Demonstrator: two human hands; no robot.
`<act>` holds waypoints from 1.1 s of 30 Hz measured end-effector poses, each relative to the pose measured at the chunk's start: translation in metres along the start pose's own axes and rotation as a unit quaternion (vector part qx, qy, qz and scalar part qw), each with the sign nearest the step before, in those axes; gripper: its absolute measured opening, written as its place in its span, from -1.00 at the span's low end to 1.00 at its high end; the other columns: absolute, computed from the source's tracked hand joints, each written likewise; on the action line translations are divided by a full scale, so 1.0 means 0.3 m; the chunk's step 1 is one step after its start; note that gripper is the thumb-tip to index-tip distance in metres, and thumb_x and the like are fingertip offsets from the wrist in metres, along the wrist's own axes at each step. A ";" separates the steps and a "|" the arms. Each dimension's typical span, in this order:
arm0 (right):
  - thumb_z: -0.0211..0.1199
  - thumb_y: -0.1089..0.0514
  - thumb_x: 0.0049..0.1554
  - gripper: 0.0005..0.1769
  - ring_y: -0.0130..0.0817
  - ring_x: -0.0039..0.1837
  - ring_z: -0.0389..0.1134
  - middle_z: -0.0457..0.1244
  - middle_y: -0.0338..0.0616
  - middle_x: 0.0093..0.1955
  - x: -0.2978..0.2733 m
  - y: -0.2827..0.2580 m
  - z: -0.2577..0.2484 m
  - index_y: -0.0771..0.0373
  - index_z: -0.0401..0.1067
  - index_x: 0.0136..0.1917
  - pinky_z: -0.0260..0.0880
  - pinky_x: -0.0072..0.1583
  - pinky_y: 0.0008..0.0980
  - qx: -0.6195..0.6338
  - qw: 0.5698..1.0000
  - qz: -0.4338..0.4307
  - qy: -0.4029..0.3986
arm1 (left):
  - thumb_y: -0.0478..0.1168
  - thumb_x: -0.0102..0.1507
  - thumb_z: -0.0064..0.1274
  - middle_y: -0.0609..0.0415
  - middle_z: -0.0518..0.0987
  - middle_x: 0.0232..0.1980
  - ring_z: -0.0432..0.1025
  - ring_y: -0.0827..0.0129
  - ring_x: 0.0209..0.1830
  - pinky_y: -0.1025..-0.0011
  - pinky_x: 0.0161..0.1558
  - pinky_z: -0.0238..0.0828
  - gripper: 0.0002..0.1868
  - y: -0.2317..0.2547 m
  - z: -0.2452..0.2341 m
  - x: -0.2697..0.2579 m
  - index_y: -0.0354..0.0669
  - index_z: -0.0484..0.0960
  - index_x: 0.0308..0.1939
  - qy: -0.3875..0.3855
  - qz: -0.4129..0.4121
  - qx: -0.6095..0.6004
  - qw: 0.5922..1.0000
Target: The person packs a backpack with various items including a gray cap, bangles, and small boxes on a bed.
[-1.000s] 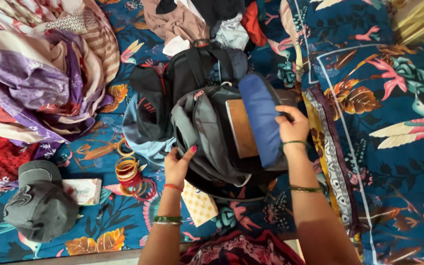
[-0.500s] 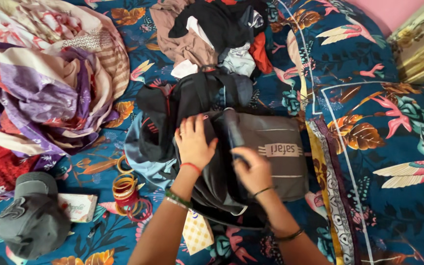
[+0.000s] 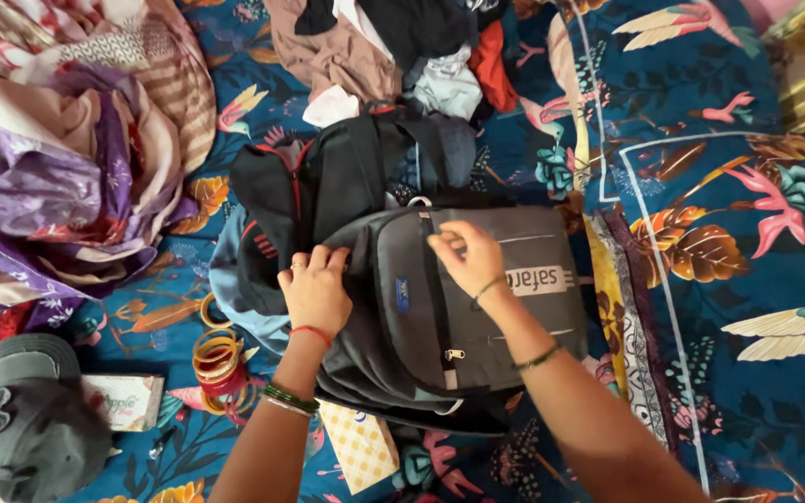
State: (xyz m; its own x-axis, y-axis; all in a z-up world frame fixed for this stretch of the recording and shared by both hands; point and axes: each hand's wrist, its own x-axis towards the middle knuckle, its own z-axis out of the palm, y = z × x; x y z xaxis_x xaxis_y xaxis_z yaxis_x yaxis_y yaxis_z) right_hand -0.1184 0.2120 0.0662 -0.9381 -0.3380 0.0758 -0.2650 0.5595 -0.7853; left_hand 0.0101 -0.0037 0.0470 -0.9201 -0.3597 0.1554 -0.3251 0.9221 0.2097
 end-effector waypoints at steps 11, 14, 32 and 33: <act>0.39 -0.18 -0.10 -0.60 0.06 -0.15 0.46 0.40 0.06 -0.27 -0.274 -0.088 0.196 0.19 0.58 -0.23 0.47 -0.07 -0.01 -0.179 0.962 0.062 -0.194 | -0.20 0.10 0.14 -0.12 0.42 0.19 0.26 -0.08 0.23 -0.09 0.21 0.12 -0.45 0.035 -0.038 -0.090 -0.15 0.54 0.20 0.197 0.026 -0.032 0.979; 0.39 -0.08 -0.09 -0.69 -0.01 -0.20 0.47 0.40 0.04 -0.30 -0.271 -0.045 0.173 0.20 0.57 -0.26 0.48 -0.11 -0.10 -0.114 0.986 0.038 -0.119 | -0.17 0.20 0.16 -0.10 0.44 0.15 0.30 -0.06 0.21 -0.04 0.25 0.16 -0.63 0.086 -0.062 -0.203 -0.19 0.55 0.06 0.155 0.144 -0.086 0.974; 0.30 0.35 -0.04 -0.82 -0.54 -0.39 0.30 0.31 -0.22 -0.30 -0.229 0.219 -0.347 0.23 0.46 -0.12 0.33 -0.36 -0.47 0.274 0.942 0.192 0.025 | -0.04 0.23 0.18 -0.07 0.70 -0.18 0.57 0.05 -0.13 0.15 -0.02 0.51 -0.74 0.531 0.346 -0.429 -0.14 0.80 -0.29 -0.258 0.196 -0.278 0.904; 0.29 0.36 -0.05 -0.77 -0.54 -0.41 0.29 0.31 -0.24 -0.31 -0.231 0.204 -0.335 0.19 0.49 -0.09 0.31 -0.38 -0.46 0.280 0.943 0.180 0.022 | -0.02 0.20 0.22 -0.12 0.70 -0.23 0.58 0.03 -0.20 0.17 -0.08 0.51 -0.72 0.497 0.371 -0.402 -0.16 0.82 -0.30 -0.291 0.198 -0.306 0.885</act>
State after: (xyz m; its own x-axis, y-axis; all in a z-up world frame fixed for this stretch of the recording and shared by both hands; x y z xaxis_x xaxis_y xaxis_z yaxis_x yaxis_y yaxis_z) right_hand -0.0921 0.3457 0.0746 -0.9564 -0.1648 -0.2412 0.2194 0.1396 -0.9656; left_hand 0.0484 0.1932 -0.0479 -0.9497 0.2731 -0.1529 0.0632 0.6457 0.7610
